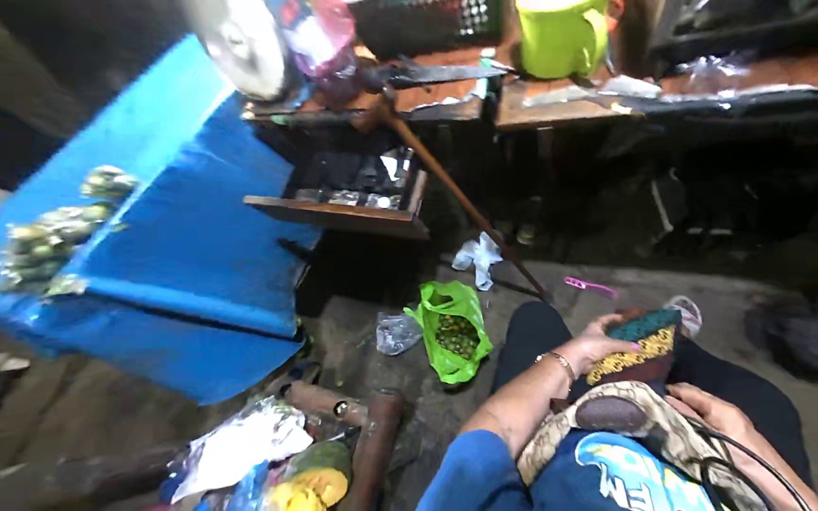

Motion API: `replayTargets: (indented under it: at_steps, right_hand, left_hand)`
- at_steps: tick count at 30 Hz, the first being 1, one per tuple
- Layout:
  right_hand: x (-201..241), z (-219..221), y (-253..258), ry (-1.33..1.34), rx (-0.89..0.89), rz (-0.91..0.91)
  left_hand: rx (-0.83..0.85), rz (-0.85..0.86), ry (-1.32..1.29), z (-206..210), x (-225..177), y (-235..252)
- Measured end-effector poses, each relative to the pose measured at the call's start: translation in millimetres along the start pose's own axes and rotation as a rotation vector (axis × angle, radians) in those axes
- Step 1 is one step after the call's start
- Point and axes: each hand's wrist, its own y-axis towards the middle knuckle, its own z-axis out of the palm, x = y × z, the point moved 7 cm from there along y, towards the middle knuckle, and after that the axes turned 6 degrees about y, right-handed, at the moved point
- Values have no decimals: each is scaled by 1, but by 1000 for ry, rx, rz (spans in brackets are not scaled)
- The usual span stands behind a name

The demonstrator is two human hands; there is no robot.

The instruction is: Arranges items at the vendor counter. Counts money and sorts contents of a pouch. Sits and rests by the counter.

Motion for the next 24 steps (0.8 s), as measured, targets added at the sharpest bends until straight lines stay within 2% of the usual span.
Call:
replayTargets:
  at_steps: [6, 10, 16, 20, 24]
  right_hand:
    - [0, -8, -1, 38, -40, 95]
    - [-9, -13, -3, 73, -104, 118]
    - [-19, -9, -5, 175, -119, 195]
    - [-22, -4, -2, 133, -56, 253]
    - [-38, 1, 5, 31, -18, 256]
  left_hand:
    - [119, -17, 108, 9, -1, -5]
    - [295, 32, 276, 23, -5, -13]
    - [546, 25, 359, 41, -5, -23]
    - [616, -92, 459, 43, 5, -26]
    - [631, -82, 477, 45, 6, -24]
